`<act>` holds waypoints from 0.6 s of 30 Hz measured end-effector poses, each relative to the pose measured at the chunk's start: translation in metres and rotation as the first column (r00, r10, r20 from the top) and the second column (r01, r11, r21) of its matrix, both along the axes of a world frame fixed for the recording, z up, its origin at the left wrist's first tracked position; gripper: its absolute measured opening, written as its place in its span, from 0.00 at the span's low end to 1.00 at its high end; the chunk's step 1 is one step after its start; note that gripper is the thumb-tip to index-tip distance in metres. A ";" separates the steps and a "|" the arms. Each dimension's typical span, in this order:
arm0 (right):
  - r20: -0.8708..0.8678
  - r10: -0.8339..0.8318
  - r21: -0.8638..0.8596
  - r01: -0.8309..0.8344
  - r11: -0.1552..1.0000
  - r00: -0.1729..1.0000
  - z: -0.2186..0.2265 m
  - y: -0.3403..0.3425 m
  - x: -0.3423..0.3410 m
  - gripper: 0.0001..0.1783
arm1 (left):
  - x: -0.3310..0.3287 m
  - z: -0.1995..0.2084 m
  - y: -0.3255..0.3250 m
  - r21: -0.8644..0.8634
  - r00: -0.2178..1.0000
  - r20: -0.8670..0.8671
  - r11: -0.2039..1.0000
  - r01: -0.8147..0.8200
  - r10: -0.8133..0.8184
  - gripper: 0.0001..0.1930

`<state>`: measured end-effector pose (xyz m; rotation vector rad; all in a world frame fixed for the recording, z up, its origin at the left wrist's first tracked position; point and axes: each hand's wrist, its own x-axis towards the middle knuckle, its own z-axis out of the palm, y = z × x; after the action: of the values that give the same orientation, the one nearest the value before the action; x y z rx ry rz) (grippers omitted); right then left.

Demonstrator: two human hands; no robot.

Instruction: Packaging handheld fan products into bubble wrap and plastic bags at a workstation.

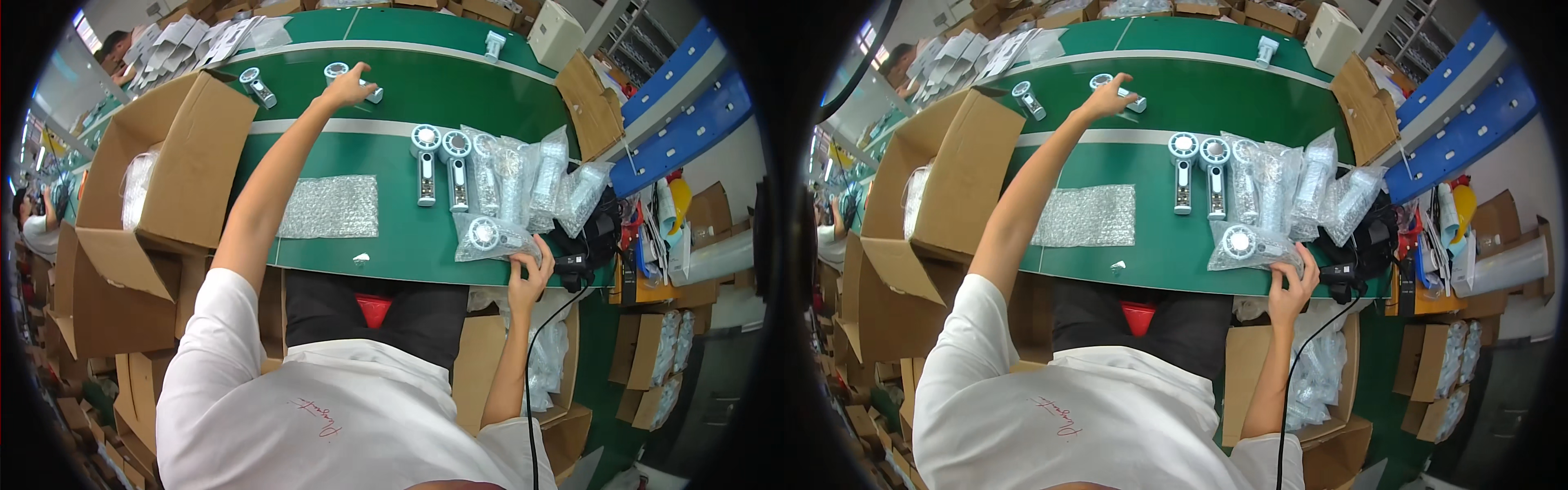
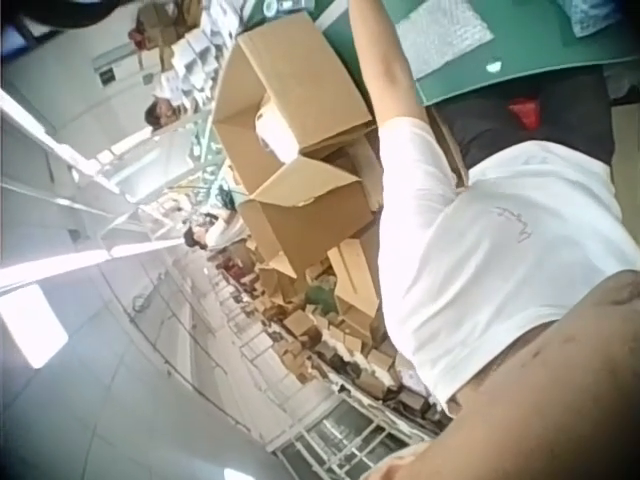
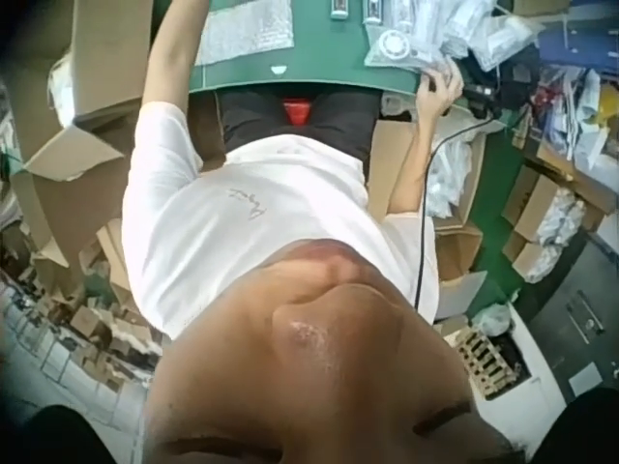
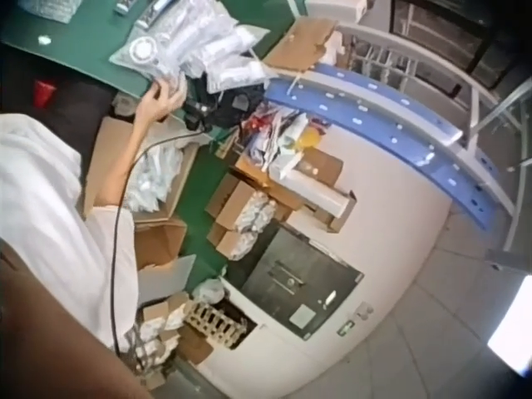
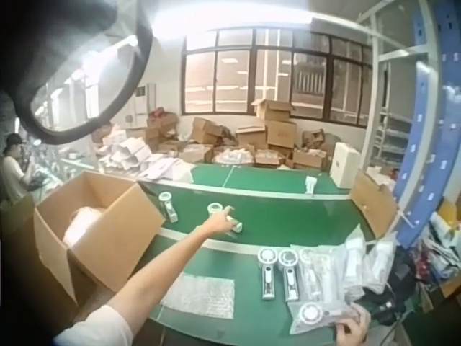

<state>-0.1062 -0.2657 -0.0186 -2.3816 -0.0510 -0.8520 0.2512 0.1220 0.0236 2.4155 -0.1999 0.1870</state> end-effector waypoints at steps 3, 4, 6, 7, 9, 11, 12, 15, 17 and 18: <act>0.036 -0.081 -0.060 0.083 0.995 0.996 -0.002 0.002 0.003 0.06 | 0.018 -0.020 -0.021 0.033 0.995 -0.093 0.999 -0.031 0.034 0.21; 0.021 -0.087 -0.046 0.088 0.995 0.996 -0.003 0.003 0.004 0.06 | 0.019 -0.024 -0.027 0.051 0.991 -0.110 0.996 -0.073 0.079 0.21; -0.006 -0.086 -0.017 0.086 0.996 0.996 -0.005 0.003 0.005 0.06 | 0.020 -0.032 -0.036 0.088 0.974 -0.139 0.982 -0.167 0.178 0.21; -0.007 -0.094 -0.020 0.093 0.995 0.996 -0.005 0.002 0.003 0.06 | 0.018 -0.031 -0.041 0.085 0.975 -0.140 0.983 -0.160 0.171 0.21; -0.017 -0.104 -0.039 0.104 0.994 0.994 -0.007 0.001 0.002 0.06 | 0.011 -0.028 -0.045 -0.072 0.989 -0.075 0.989 -0.132 0.126 0.21; -0.025 -0.102 -0.057 0.100 0.993 0.995 -0.006 0.001 0.003 0.08 | 0.001 -0.025 -0.041 -0.225 0.994 0.000 0.969 -0.103 0.106 0.20; -0.024 -0.089 -0.057 0.087 0.995 0.996 -0.004 0.003 0.003 0.08 | -0.011 -0.020 -0.035 -0.224 0.993 0.000 0.968 -0.116 0.119 0.20; -0.023 -0.007 -0.013 0.006 1.000 1.000 0.008 0.002 -0.003 0.09 | -0.062 0.004 -0.023 -0.803 0.999 -0.030 0.596 -0.003 -0.036 0.19; -0.001 0.053 0.189 -0.052 0.981 0.999 0.013 0.000 -0.007 0.10 | -0.113 0.021 -0.021 -0.938 0.994 0.033 0.340 0.066 -0.101 0.17; 0.015 0.072 0.372 -0.073 0.926 0.997 0.012 -0.001 -0.013 0.11 | -0.145 0.024 -0.025 -0.952 0.990 0.072 0.289 0.105 -0.123 0.16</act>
<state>-0.1191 -0.2669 -0.0061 -2.0101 0.0209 -0.7527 0.1060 0.0974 0.0480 1.1363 -0.1752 0.1514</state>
